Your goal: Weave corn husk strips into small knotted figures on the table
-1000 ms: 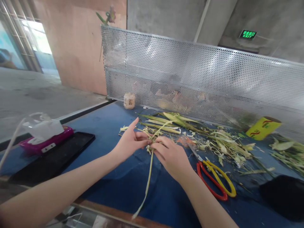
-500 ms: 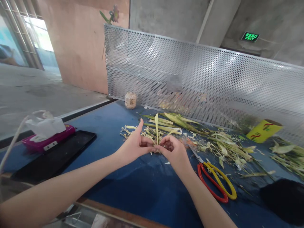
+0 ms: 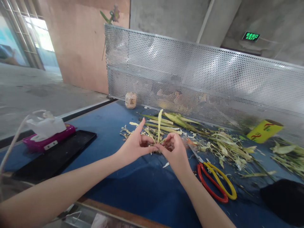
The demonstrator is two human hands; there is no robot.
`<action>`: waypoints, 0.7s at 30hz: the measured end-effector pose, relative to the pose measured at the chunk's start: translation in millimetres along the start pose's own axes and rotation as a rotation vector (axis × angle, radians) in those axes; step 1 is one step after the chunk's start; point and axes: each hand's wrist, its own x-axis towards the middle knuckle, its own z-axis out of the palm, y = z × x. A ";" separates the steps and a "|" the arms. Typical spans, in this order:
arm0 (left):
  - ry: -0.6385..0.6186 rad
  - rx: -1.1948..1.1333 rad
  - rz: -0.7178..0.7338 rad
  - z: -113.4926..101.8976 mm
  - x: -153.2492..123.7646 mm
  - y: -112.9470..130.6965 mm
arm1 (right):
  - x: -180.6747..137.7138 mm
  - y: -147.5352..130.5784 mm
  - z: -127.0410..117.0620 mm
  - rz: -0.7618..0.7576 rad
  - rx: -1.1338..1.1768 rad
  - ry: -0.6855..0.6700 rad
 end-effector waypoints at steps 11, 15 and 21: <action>0.038 0.031 -0.014 1.4 0.2 -0.9 | -0.2 -1.0 -2.5 -0.007 -0.173 0.052; 0.008 0.057 0.020 3.6 -1.6 -0.9 | -1.3 -3.4 -2.3 -0.014 -0.240 0.110; 0.045 0.044 0.029 2.9 -0.3 -9.7 | -3.1 -6.8 -0.1 -0.036 -0.325 0.145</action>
